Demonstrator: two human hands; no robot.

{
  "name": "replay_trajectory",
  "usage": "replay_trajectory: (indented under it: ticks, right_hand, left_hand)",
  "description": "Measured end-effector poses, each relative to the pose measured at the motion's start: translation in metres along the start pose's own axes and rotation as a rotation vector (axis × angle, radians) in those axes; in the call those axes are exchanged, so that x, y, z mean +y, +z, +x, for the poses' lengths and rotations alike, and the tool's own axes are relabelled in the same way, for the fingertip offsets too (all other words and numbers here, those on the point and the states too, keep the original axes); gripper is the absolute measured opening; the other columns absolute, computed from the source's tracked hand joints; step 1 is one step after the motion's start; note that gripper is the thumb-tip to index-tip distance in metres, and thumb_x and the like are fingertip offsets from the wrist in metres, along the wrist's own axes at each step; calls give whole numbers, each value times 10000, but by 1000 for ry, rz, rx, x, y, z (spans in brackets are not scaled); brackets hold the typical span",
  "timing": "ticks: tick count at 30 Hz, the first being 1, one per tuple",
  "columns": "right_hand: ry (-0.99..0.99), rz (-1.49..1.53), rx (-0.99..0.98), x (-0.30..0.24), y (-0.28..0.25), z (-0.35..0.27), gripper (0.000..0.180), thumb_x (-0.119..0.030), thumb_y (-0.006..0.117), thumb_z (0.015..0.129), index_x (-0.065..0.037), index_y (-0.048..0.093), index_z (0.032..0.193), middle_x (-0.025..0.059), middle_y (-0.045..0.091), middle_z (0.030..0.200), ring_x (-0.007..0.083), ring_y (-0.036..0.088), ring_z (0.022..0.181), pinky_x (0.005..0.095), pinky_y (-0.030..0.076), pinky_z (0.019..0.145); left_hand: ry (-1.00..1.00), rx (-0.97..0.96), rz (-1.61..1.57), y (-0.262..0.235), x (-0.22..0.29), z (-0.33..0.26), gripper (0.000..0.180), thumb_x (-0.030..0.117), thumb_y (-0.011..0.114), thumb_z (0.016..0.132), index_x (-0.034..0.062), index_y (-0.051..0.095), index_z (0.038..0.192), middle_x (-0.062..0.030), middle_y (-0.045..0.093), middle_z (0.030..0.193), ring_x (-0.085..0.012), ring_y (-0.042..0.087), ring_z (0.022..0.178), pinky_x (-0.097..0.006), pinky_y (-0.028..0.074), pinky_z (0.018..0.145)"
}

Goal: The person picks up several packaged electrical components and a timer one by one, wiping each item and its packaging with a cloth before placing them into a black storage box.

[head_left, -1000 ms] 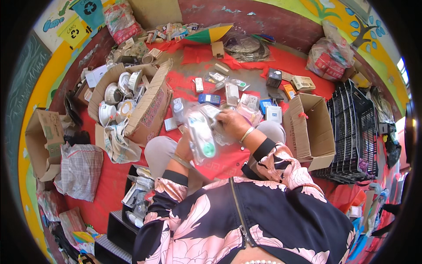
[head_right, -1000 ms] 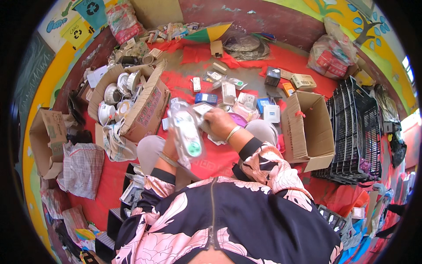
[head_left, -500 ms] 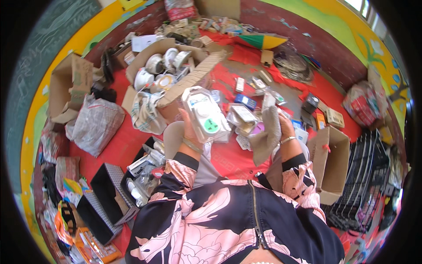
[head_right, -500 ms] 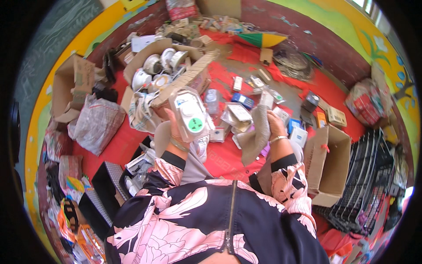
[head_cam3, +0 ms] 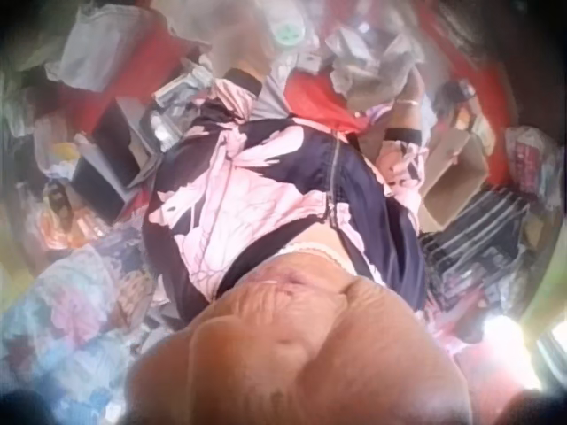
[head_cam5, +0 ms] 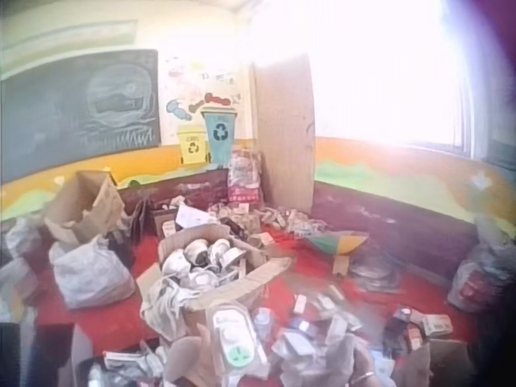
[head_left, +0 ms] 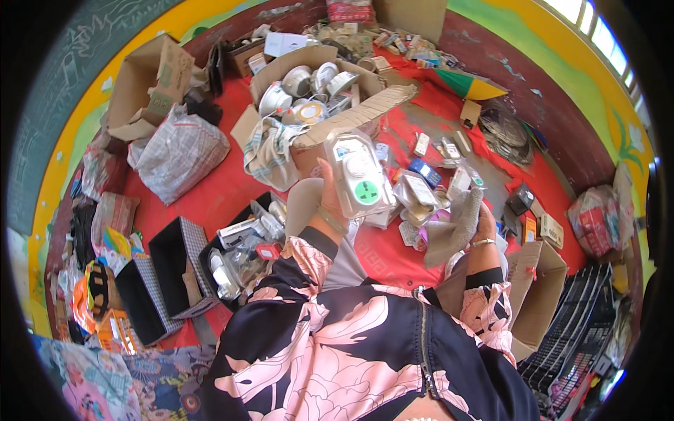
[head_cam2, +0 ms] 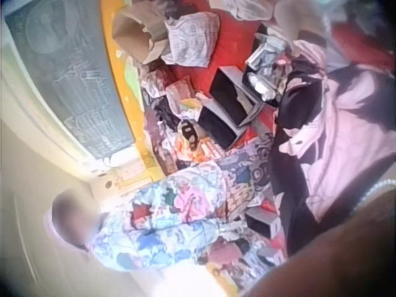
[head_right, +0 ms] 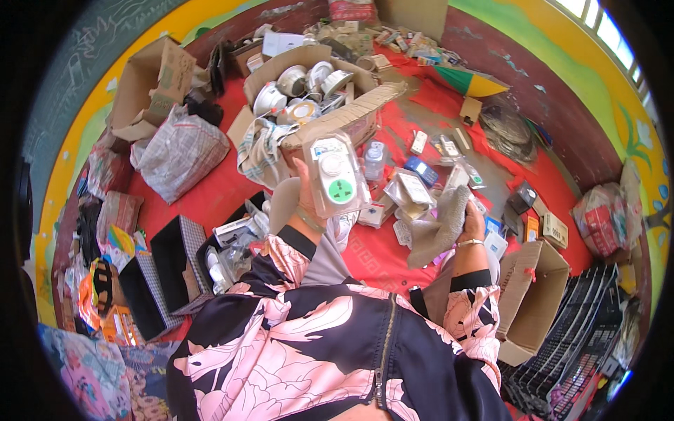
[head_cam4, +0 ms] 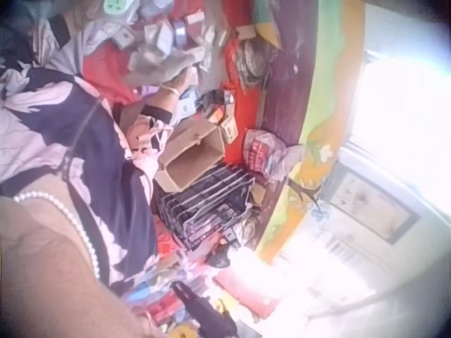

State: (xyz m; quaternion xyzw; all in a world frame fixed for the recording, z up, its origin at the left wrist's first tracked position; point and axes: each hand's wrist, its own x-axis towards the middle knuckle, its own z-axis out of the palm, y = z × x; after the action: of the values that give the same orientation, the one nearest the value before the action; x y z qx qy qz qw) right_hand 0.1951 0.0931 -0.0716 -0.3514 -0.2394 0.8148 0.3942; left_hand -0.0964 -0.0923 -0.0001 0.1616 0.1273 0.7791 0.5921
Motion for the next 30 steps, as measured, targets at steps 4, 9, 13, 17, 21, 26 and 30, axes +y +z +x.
replay_trajectory:
  ticks: [4, 9, 13, 17, 21, 26, 30]
  right_hand:
    - [-26, -4, 23, 1, -7, 7, 191, -199, 579, 853, -39, 619, 949, 71, 651, 868, 196, 630, 754, 328, 521, 663]
    - [-40, -44, 22, 5, -8, 13, 183, -193, 568, 865, -60, 608, 986, 52, 644, 882, 178, 623, 767, 315, 517, 675]
    - [-49, -57, -2, 5, -12, 17, 196, -207, 587, 859, -62, 608, 988, 50, 644, 883, 177, 625, 767, 312, 516, 672]
    - [-42, -40, 10, 4, -18, 17, 193, -214, 604, 851, -63, 615, 971, 43, 645, 873, 172, 628, 764, 308, 517, 665]
    - [-34, -60, -26, 7, -9, 16, 200, -223, 620, 842, -58, 623, 955, 37, 648, 855, 167, 627, 738, 305, 517, 652]
    - [-30, -85, 12, 5, -8, 17, 237, -245, 619, 842, -46, 621, 971, 57, 649, 863, 183, 628, 724, 309, 519, 649]
    - [-9, -98, -75, 5, 4, 11, 269, -252, 606, 849, -40, 615, 1013, 67, 648, 890, 194, 630, 745, 333, 522, 668]
  left_hand:
    - [-8, -45, -26, -3, 4, -2, 956, 791, 389, 698, 82, 359, 1341, -180, 517, 1213, -354, 530, 1088, -508, 463, 883]
    - [46, 20, -3, -8, 11, -5, 984, 815, 357, 681, 81, 367, 1336, -193, 518, 1204, -362, 533, 1079, -529, 464, 864]
    - [42, -22, -53, -5, 15, -7, 1010, 828, 350, 665, 71, 371, 1333, -199, 514, 1210, -366, 523, 1091, -540, 448, 881]
    - [6, -43, -73, -7, 10, -2, 1036, 835, 347, 654, 53, 365, 1334, -215, 501, 1223, -370, 515, 1103, -551, 438, 889]
    - [42, -23, -52, -6, 15, -10, 1055, 838, 348, 645, 34, 365, 1328, -225, 497, 1222, -370, 517, 1101, -541, 447, 883]
    - [39, -31, -33, -8, 18, -14, 1064, 838, 359, 634, 16, 377, 1309, -217, 512, 1200, -352, 534, 1078, -512, 462, 878]
    - [62, -13, 30, -17, 19, -12, 1063, 840, 370, 624, 16, 390, 1295, -214, 524, 1181, -345, 547, 1056, -499, 476, 864]
